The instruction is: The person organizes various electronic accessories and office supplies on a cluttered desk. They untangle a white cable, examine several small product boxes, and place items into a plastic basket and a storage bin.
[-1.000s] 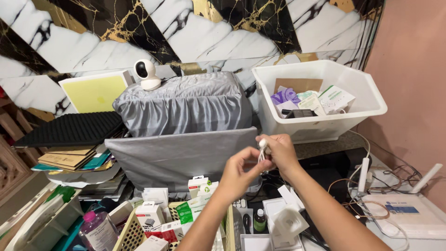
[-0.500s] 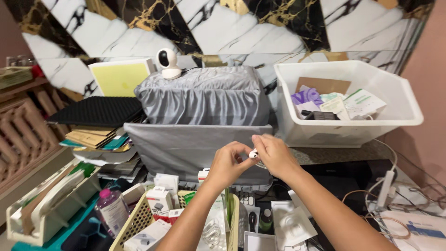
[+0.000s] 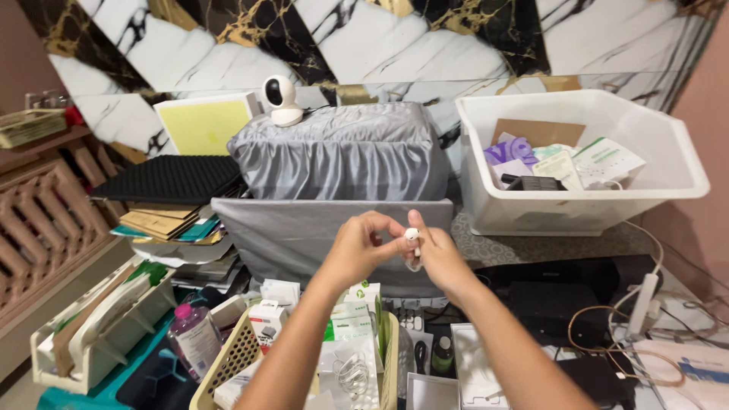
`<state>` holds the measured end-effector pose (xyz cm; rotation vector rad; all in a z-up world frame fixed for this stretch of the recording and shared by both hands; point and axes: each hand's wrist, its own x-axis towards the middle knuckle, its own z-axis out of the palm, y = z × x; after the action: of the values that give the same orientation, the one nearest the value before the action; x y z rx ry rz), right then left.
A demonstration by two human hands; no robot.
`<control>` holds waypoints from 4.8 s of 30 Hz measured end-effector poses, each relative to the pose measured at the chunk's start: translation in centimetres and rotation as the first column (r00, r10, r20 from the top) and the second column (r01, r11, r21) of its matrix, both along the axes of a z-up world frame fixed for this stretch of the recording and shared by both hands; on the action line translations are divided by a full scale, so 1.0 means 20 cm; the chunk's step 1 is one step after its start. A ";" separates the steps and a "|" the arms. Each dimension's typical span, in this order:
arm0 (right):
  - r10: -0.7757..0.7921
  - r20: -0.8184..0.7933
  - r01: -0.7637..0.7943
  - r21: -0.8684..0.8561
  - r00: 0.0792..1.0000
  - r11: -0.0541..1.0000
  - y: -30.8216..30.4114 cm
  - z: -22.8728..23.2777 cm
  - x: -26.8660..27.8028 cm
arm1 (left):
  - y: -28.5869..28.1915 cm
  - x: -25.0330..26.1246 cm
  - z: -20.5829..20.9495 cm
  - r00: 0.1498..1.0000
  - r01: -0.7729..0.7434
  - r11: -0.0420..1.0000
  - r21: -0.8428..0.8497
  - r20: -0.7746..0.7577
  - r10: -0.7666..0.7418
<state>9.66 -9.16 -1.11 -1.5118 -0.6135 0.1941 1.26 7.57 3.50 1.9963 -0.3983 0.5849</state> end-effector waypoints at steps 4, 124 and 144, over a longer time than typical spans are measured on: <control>-0.201 -0.150 0.217 0.099 0.968 0.971 -0.01 -0.09 -0.10 | -0.09 -0.01 -0.10 0.967 0.240 0.930 -0.279 -0.010 -0.253; -0.112 -0.421 0.224 0.226 0.900 0.948 1.61 -0.34 -0.96 | 1.72 -1.20 -0.41 0.984 0.060 0.845 -0.532 -0.110 -0.139; -0.402 0.517 0.615 -0.350 0.756 0.707 1.53 -0.32 -1.06 | 1.66 -1.09 -0.48 0.923 -0.113 0.727 -0.677 -0.343 -0.175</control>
<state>-11.45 21.46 -7.48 -2.2134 -0.4377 -0.4600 -20.49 40.73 -6.17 1.3160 0.0467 0.2378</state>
